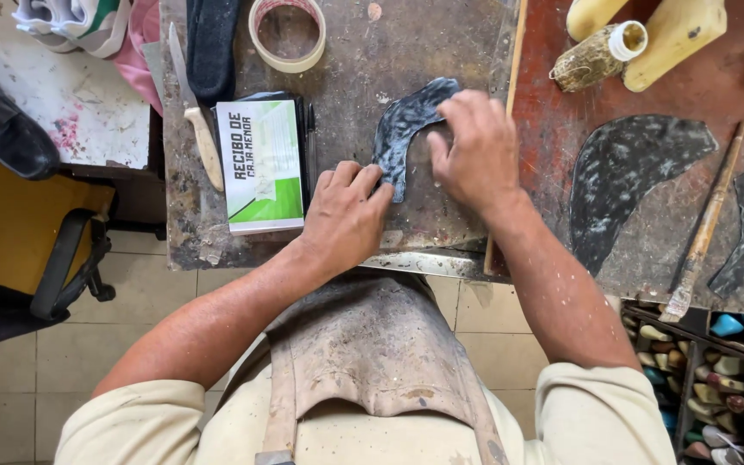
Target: The person applies a liquid substance to a black leather piece using a brush. They repeatedly dip the brush into a container and spread the liquid across the leather surface. The person also handles a smaller leather piece and a shoe, applying the liquid to them as well.
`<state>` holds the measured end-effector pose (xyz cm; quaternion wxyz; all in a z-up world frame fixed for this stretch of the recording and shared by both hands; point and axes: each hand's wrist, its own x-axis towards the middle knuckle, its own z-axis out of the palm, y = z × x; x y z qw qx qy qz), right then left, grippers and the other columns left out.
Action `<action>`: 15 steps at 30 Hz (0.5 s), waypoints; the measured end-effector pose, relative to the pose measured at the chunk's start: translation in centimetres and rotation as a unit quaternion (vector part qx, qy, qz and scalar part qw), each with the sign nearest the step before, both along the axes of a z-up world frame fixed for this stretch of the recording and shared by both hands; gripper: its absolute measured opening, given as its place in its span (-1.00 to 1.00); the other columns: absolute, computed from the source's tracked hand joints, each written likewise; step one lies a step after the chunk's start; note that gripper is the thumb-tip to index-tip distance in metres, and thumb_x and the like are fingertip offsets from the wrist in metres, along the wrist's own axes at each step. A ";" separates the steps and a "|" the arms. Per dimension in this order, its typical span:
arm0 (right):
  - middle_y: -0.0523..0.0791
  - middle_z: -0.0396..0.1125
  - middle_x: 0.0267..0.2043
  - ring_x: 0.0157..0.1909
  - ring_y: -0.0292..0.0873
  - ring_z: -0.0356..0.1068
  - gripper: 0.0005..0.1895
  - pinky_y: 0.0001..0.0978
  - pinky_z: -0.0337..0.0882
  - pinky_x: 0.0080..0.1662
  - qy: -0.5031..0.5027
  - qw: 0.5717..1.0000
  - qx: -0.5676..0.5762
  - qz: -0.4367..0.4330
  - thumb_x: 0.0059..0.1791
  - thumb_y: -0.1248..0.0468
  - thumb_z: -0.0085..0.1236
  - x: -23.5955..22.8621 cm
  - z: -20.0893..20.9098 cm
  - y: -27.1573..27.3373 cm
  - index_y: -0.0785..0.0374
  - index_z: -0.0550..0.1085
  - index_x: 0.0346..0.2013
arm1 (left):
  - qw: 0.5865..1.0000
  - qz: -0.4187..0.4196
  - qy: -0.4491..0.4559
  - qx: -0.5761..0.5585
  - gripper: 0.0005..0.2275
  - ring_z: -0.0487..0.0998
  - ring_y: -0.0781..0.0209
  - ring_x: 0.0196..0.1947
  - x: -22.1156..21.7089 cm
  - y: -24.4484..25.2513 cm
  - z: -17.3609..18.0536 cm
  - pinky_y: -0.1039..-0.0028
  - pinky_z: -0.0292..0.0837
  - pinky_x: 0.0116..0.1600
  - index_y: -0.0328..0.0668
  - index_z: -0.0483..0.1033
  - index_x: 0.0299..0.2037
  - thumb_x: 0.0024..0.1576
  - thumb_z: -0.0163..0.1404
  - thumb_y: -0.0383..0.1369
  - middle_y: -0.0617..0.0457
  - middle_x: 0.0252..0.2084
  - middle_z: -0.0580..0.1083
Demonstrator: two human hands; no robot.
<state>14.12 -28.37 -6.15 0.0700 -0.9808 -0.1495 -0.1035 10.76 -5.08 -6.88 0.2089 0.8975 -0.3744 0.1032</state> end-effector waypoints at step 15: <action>-0.09 0.33 -0.23 -0.23 -0.12 0.41 -0.67 -0.26 0.50 -0.23 -0.031 0.980 0.196 -0.033 -0.14 0.54 0.26 5.0 -1.2 -2.0 0.17 0.46 -0.16 | 0.996 -0.080 0.049 -0.013 -0.90 0.25 0.22 -0.39 -0.8 -1.2 -0.2 0.32 0.20 -0.28 -0.11 0.46 -0.39 0.18 -0.05 -0.39 0.10 -0.47 0.39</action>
